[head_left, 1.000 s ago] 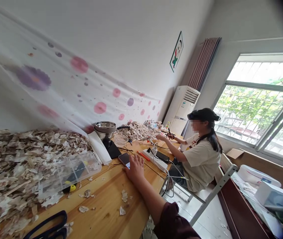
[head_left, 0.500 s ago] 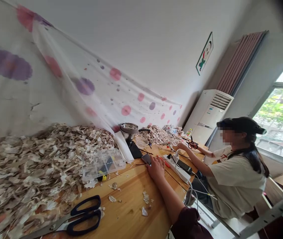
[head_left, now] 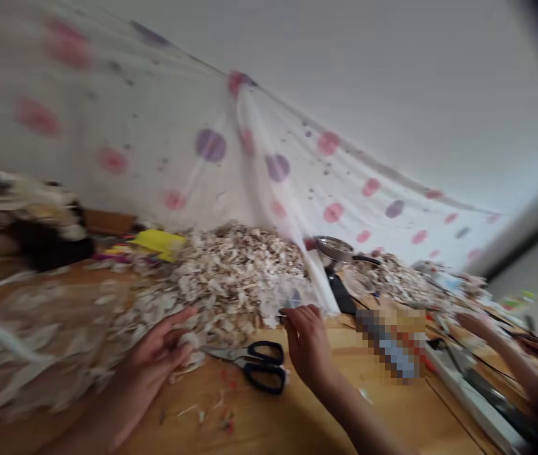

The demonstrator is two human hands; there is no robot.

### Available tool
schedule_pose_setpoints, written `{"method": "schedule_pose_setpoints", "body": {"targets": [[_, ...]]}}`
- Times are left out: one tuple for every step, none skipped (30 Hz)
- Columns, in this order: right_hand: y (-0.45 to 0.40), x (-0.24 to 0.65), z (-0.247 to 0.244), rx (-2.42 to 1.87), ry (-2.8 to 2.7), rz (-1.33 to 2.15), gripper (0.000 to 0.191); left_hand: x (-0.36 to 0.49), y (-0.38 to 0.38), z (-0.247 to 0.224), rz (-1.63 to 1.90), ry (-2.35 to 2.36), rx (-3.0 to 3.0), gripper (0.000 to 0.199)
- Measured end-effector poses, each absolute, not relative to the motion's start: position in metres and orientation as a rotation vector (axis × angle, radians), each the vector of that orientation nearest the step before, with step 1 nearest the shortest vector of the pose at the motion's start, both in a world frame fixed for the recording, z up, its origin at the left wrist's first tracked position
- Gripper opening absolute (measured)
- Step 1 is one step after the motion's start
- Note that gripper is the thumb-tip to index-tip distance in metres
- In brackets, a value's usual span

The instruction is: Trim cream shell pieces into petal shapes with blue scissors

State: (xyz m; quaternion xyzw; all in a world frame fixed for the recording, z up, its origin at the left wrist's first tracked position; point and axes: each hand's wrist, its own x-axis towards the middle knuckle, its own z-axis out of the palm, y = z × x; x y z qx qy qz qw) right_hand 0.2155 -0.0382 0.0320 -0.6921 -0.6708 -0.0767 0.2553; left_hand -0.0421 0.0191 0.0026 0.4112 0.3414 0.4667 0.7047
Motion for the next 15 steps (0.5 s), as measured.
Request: {"method": "schedule_pose_setpoints", "body": {"targets": [[-0.033, 0.192, 0.03, -1.76, -1.869, -0.141, 0.026, -0.046, 0.022, 0.003, 1.069, 0.755, 0.881, 0.061], [-0.03, 0.17, 0.027, -1.66, -1.898, -0.078, 0.026, -0.05, 0.024, 0.004, 1.081, 0.748, 0.861, 0.062], [-0.026, 0.15, 0.023, -1.579, -1.901, -0.026, 0.024, -0.052, 0.025, 0.006, 1.087, 0.738, 0.84, 0.061], [-0.023, 0.134, 0.019, -1.51, -1.868, 0.056, 0.023, -0.053, 0.025, 0.008, 1.09, 0.728, 0.827, 0.06], [-0.02, 0.12, 0.015, -1.438, -1.766, 0.212, 0.025, -0.054, 0.025, 0.009, 1.085, 0.709, 0.822, 0.058], [-0.017, 0.11, 0.011, -1.389, -1.662, 0.378, 0.029, -0.054, 0.025, 0.009, 1.083, 0.69, 0.821, 0.057], [-0.013, 0.103, 0.008, -1.351, -1.555, 0.561, 0.031, -0.053, 0.024, 0.008, 1.075, 0.677, 0.83, 0.056], [-0.01, 0.098, 0.005, -1.312, -1.462, 0.729, 0.032, -0.052, 0.023, 0.006, 1.066, 0.671, 0.848, 0.055], [-0.007, 0.095, 0.003, -1.282, -1.401, 0.861, 0.031, -0.052, 0.023, 0.003, 1.056, 0.674, 0.872, 0.054], [-0.005, 0.094, 0.001, -1.253, -1.36, 0.955, 0.03, -0.051, 0.022, 0.0, 1.043, 0.683, 0.899, 0.053], [-0.003, 0.094, 0.0, -1.229, -1.337, 1.011, 0.029, -0.05, 0.021, -0.003, 1.03, 0.693, 0.924, 0.052], [-0.002, 0.095, -0.001, -1.212, -1.325, 1.033, 0.027, -0.049, 0.021, -0.005, 1.017, 0.699, 0.946, 0.051], [-0.002, 0.096, -0.001, -1.206, -1.311, 1.033, 0.025, -0.049, 0.021, -0.007, 1.008, 0.703, 0.962, 0.05], [-0.002, 0.097, -0.001, -1.203, -1.287, 1.031, 0.022, -0.048, 0.02, -0.008, 1.002, 0.705, 0.974, 0.05], [-0.002, 0.098, -0.001, -1.203, -1.265, 1.027, 0.02, -0.048, 0.02, -0.007, 0.995, 0.707, 0.986, 0.05]]}}
